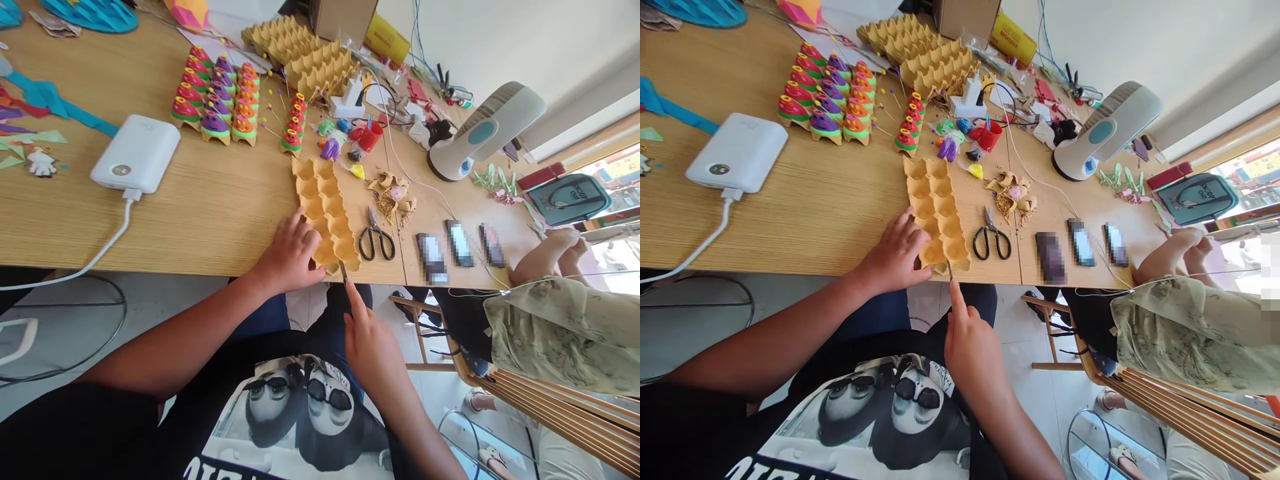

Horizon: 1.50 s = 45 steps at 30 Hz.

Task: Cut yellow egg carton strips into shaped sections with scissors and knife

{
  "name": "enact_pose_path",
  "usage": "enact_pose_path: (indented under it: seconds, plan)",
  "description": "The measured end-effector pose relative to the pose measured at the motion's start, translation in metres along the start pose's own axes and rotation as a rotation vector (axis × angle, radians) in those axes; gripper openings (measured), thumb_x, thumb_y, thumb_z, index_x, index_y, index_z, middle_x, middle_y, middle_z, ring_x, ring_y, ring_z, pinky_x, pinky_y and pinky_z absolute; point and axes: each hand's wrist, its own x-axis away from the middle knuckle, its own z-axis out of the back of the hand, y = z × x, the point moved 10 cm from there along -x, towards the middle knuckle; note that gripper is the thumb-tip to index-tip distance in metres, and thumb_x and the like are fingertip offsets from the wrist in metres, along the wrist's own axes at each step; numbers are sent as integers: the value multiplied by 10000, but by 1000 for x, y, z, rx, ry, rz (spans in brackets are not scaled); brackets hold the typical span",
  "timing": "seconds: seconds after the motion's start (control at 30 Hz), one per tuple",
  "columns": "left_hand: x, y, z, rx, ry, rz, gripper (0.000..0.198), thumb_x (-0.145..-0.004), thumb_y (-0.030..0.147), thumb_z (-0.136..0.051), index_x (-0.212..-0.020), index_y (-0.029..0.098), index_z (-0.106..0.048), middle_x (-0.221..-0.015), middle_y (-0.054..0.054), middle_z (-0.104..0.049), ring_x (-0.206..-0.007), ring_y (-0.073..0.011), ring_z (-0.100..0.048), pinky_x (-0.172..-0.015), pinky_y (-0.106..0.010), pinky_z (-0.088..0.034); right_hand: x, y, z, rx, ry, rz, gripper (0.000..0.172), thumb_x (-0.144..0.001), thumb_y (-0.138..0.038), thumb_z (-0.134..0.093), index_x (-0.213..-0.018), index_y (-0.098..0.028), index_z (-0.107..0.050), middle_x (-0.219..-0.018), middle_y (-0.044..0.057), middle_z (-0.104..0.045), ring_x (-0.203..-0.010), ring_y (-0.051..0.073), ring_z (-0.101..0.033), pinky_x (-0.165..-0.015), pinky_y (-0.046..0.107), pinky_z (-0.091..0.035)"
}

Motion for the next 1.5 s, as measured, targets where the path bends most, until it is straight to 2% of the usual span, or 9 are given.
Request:
enact_pose_path:
  seconds: [0.1,0.37,0.5,0.63,0.9,1.2,1.5]
  plan:
    - [0,0,0,13,0,-13,375,-822,398,-737,-1097,212,-564,-1223,-178,-615,-1587,-481,-240,-1248,-668,-303,3,2,-3,-26,0,-2,638,-1088,-186,-385,-1708,-218,-234,-1158,130,-753,-854,221,-754,-725,284,-548]
    - [-1,0,-1,-18,0,-9,378,-850,463,-715,-1092,209,-577,-1212,-178,-619,-1588,-478,-241,-1239,-660,-324,-23,-7,10,-8,37,-7,671,-1087,-206,-410,-1719,-234,-186,-1117,116,-763,-828,213,-750,-683,264,-522]
    - [0,1,0,-33,-8,13,384,-826,436,-726,-1095,209,-572,-1208,-178,-623,-1564,-496,-276,-1223,-681,-320,-10,-3,5,-9,10,6,657,-1087,-191,-398,-1715,-222,-207,-1154,127,-748,-859,222,-751,-694,273,-529]
    - [-1,1,0,-16,-6,0,357,-824,399,-722,-1087,215,-568,-1183,-164,-619,-1575,-480,-265,-1233,-660,-321,0,2,0,-23,-13,4,640,-1090,-188,-378,-1710,-211,-219,-1172,136,-744,-877,230,-752,-702,280,-531]
    - [-1,1,0,-38,8,-31,376,-860,473,-693,-1083,195,-572,-1178,-180,-620,-1565,-487,-273,-1241,-653,-323,-23,-6,9,-32,21,12,661,-1090,-222,-399,-1717,-226,-190,-1126,123,-767,-846,221,-747,-676,265,-505]
    - [-1,2,0,-47,6,-38,367,-834,407,-710,-1091,190,-564,-1177,-184,-620,-1566,-487,-272,-1245,-646,-321,1,1,-2,-25,-26,-18,641,-1086,-194,-370,-1711,-216,-229,-1167,144,-753,-841,229,-753,-687,293,-541]
    - [-1,1,0,-30,16,-17,383,-851,466,-712,-1086,196,-576,-1182,-177,-620,-1570,-480,-268,-1236,-658,-320,-22,-9,9,-6,-15,-24,671,-1091,-205,-402,-1722,-218,-173,-1102,126,-767,-834,229,-747,-682,283,-519]
